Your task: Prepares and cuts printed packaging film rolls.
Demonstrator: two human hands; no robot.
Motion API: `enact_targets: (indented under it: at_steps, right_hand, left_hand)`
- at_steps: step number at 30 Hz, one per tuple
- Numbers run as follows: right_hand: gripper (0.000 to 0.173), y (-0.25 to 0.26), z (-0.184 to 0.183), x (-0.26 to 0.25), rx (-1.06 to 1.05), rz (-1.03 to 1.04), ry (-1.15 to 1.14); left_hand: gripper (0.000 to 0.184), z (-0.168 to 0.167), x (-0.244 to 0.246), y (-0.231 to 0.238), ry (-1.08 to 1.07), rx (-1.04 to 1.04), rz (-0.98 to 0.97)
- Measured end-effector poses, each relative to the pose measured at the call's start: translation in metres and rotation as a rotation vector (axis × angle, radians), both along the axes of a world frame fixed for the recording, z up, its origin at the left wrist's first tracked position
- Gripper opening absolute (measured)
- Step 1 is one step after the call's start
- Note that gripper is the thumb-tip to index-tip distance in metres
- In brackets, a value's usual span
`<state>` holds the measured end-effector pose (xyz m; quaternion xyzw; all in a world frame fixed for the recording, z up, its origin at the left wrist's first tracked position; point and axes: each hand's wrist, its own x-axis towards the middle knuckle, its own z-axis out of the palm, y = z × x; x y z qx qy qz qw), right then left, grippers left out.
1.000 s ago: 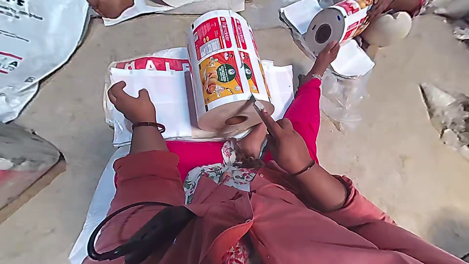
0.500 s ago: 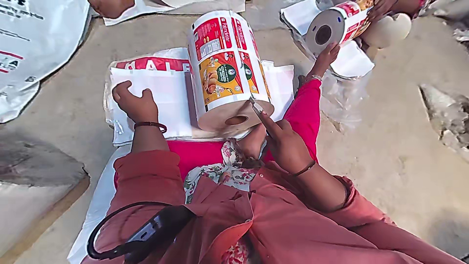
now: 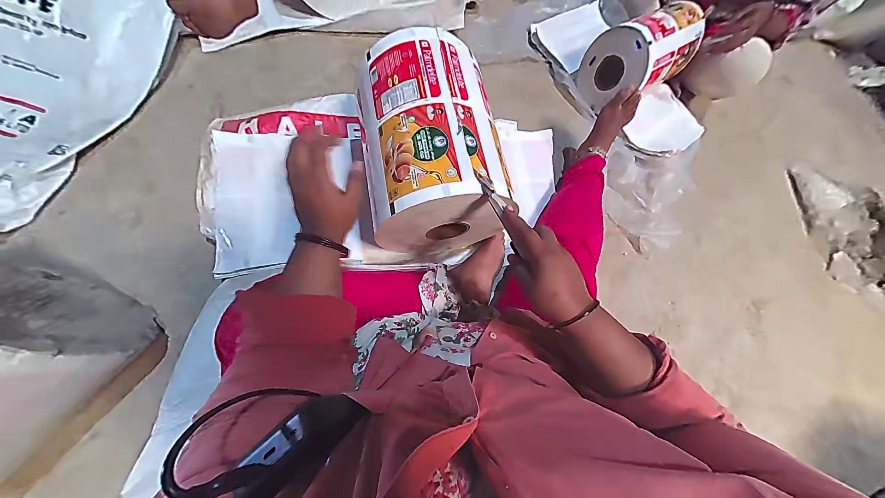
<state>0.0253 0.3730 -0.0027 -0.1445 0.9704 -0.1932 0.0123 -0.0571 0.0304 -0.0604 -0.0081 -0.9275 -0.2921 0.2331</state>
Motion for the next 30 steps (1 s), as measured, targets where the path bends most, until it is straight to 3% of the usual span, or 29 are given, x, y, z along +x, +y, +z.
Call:
enact_targets:
  at_steps: [4,9,13,17,19,23,28,30]
  right_hand:
    - [0.071,0.010,-0.006,-0.006,-0.171,0.026,-0.053]
    - [0.067,0.019,-0.020,-0.011,-0.533,-0.057,-0.290]
    - [0.061,0.025,-0.022,-0.013,-0.751,-0.031,-0.269]
    - [0.042,0.021,-0.004,-0.042,-0.594,-0.118,0.040]
    - [0.035,0.009,0.004,-0.067,-0.436,-0.135,0.054]
    - [0.055,-0.026,0.011,-0.101,-0.276,-0.124,-0.017]
    - [0.060,-0.031,0.010,-0.109,-0.294,-0.044,0.038]
    - [0.055,-0.027,0.011,-0.113,-0.282,-0.057,0.013]
  left_hand:
    - [0.057,0.012,-0.002,0.079,0.047,-0.194,-0.497]
    - [0.063,0.038,-0.010,0.110,-0.113,-0.355,-0.477]
    - [0.069,0.048,-0.016,0.123,-0.185,-0.430,-0.441]
    - [0.071,0.043,-0.018,0.124,-0.128,-0.436,-0.411]
    - [0.081,0.042,-0.017,0.125,-0.122,-0.424,-0.398]
    - [0.093,0.043,-0.013,0.123,-0.113,-0.344,-0.338]
    - [0.095,0.036,-0.014,0.117,-0.121,-0.286,-0.330]
    - [0.095,0.036,-0.014,0.118,-0.122,-0.292,-0.328]
